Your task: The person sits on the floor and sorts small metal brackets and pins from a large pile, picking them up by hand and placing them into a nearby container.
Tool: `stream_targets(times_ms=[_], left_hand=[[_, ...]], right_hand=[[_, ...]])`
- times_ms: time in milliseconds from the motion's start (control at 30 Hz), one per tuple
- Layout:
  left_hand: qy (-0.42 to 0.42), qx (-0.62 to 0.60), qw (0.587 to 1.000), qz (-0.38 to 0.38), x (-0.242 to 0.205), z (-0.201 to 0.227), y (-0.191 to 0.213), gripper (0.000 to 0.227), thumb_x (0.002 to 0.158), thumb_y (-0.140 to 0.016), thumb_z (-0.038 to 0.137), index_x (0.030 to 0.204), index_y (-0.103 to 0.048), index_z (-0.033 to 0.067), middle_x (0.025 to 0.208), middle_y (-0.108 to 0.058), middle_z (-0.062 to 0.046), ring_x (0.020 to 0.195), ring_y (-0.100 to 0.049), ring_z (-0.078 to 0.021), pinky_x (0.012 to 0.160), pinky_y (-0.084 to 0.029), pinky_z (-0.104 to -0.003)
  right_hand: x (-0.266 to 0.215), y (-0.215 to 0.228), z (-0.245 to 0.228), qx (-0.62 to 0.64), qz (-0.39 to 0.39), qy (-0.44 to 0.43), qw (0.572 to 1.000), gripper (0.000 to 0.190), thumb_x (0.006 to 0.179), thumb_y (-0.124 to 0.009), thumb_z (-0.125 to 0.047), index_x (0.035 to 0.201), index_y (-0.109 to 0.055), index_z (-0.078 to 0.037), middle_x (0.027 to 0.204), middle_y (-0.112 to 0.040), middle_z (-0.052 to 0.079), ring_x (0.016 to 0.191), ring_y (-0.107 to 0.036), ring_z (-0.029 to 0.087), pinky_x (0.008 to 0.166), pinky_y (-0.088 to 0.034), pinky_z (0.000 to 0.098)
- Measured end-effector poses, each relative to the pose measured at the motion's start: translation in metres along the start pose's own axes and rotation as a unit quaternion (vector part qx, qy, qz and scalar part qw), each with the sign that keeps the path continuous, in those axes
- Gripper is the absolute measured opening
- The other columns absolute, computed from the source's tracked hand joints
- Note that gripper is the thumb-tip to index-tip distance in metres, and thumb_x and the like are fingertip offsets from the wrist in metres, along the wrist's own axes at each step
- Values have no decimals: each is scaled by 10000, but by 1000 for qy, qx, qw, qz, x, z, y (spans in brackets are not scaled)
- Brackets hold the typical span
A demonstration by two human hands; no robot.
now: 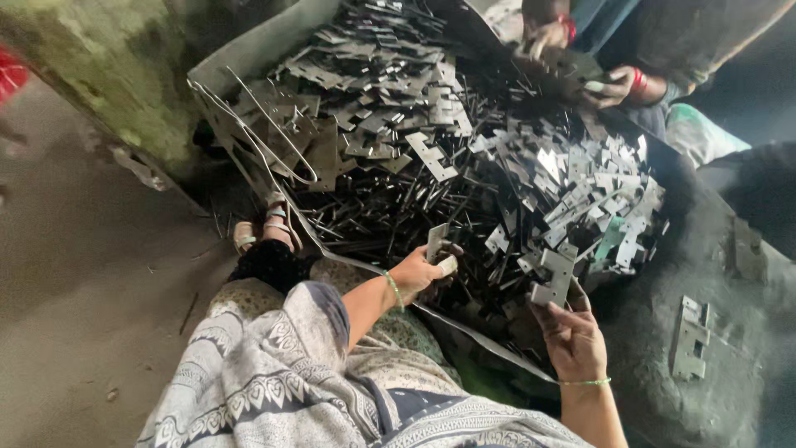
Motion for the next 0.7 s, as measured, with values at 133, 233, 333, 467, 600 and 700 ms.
stream_targets(times_ms=[133,233,333,467,600,700], left_hand=[[21,-274,961,-1,-27,17,-6,242,956,-716,117,1181,-650,59,1120,-735,-103,1096,-702,-284,976,-617,-480],[67,-381,921,-34,-44,12,-30,314,926,-601,221,1219,-684,144,1190,-747,-84,1110,-689,-273,915,-586,-462],[49,-440,894,-66,-56,8,-43,510,1017,-594,535,1222,-669,74,1134,-696,-164,1022,-675,-332,907,-585,-482],[96,-408,904,84,-76,-22,-29,446,910,-648,505,1173,-632,144,1101,-684,-97,1017,-669,-268,918,-542,-448],[42,-321,946,-14,-88,11,-40,452,863,-691,361,1214,-638,82,1126,-700,-72,1055,-662,-240,965,-520,-401],[72,-152,986,-2,-109,33,-34,444,909,-700,298,1288,-585,97,1145,-670,-96,1038,-614,-225,952,-494,-392]], right_hand=[[-5,-50,3,-144,-41,77,986,626,839,-599,166,1423,-543,-53,1310,-671,121,1144,-669,254,936,-571,406],[-24,-103,18,-367,-98,224,898,657,883,-592,136,1502,-489,-60,1345,-641,142,1174,-643,224,977,-532,317],[-43,-134,57,-545,-150,155,810,676,878,-661,82,1507,-499,-106,1265,-704,177,1097,-682,267,866,-553,328],[-95,-186,74,-602,-332,251,681,651,823,-701,88,1435,-509,-23,1468,-514,240,1261,-605,324,947,-536,362],[-93,-200,53,-498,-326,241,767,619,832,-573,92,1433,-585,-55,1270,-667,126,1162,-697,264,944,-564,377],[-54,-151,62,-186,-128,-67,972,605,911,-588,30,1497,-527,-109,1267,-672,115,964,-669,250,760,-576,414]])
Point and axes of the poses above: each hand's wrist, its own x-axis towards the middle knuckle, its own y-axis out of the back of the hand, z = x × y, the point moved 8 cm from there along x, towards the middle knuckle
